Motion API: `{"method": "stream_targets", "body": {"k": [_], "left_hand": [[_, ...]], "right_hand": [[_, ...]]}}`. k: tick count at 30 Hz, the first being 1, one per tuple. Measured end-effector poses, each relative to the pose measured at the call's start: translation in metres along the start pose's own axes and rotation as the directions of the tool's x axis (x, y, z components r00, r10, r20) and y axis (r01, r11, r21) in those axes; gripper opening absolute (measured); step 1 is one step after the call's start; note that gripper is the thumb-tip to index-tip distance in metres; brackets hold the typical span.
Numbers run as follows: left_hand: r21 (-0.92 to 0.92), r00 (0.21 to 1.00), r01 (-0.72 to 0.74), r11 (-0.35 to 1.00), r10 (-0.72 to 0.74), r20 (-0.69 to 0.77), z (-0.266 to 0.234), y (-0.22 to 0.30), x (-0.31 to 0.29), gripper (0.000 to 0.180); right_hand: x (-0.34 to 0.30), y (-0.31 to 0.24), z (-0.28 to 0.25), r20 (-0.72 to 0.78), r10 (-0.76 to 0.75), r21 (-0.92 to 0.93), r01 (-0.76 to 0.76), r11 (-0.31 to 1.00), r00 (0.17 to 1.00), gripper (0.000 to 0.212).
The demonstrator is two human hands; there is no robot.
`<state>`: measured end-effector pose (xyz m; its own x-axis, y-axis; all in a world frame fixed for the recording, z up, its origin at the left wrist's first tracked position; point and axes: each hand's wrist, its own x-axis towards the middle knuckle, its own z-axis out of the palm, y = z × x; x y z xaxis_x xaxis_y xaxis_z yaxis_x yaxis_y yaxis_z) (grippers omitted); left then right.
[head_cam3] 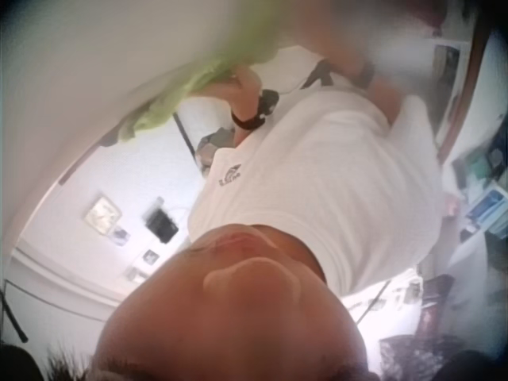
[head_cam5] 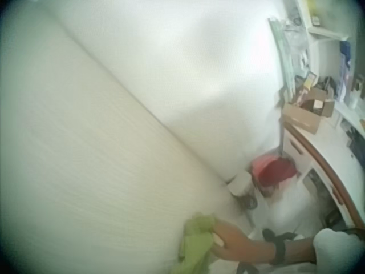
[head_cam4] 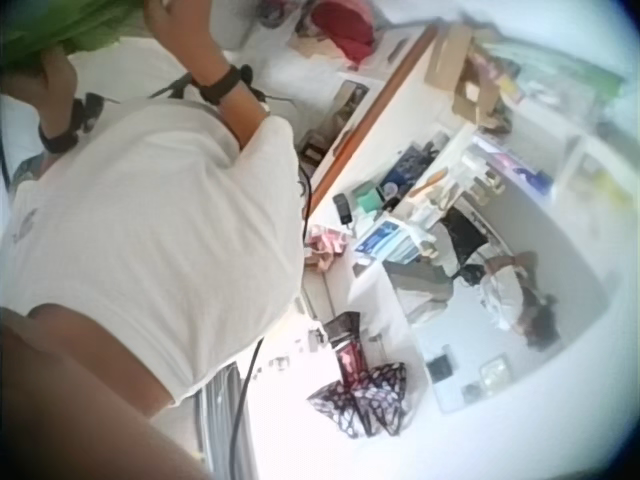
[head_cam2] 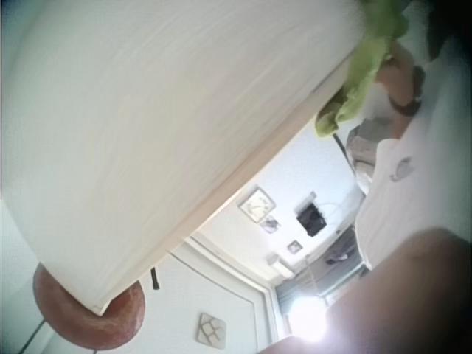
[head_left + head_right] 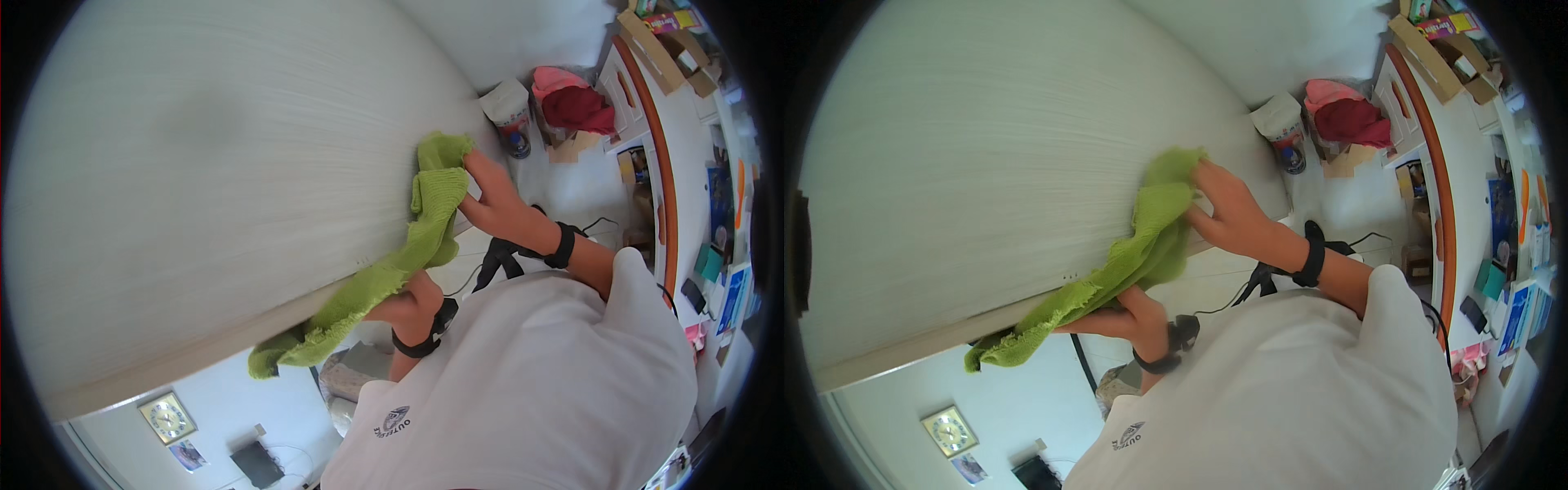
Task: The person wipes down the surface and sides of a white wooden cabinet using a green cloth.
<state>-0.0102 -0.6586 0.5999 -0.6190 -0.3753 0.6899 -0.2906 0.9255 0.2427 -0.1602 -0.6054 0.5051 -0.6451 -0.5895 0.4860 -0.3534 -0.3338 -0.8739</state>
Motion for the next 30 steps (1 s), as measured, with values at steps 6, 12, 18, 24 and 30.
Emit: {"method": "stream_targets", "body": {"k": [6,12,18,24,30], "left_hand": [[-0.029,0.997,-0.07,0.997,0.071,0.034,-0.006,-0.001,-0.003,0.097],[0.109,0.987,0.054,0.993,-0.036,-0.155,-0.015,0.027,0.008,0.088],[0.348,0.83,0.42,0.838,-0.199,-0.521,0.01,0.077,0.053,0.084],[0.948,0.925,0.263,0.179,-0.327,-0.195,-0.033,0.116,0.082,0.063],[0.91,0.781,0.233,0.343,-0.624,0.036,-0.063,0.148,0.195,0.07]], "right_hand": [[0.028,-0.028,0.004,-0.036,0.051,-0.061,-0.053,0.997,0.998,0.038],[0.102,-0.051,0.006,0.046,-0.204,0.005,0.204,0.979,0.978,0.036],[0.157,-0.067,0.012,0.103,-0.487,0.253,0.451,0.856,0.867,0.048],[0.154,-0.037,-0.007,0.343,-0.56,0.321,0.466,0.825,0.755,0.046],[0.279,-0.055,0.001,0.4,-0.55,0.302,0.462,0.834,0.733,0.037]]}}
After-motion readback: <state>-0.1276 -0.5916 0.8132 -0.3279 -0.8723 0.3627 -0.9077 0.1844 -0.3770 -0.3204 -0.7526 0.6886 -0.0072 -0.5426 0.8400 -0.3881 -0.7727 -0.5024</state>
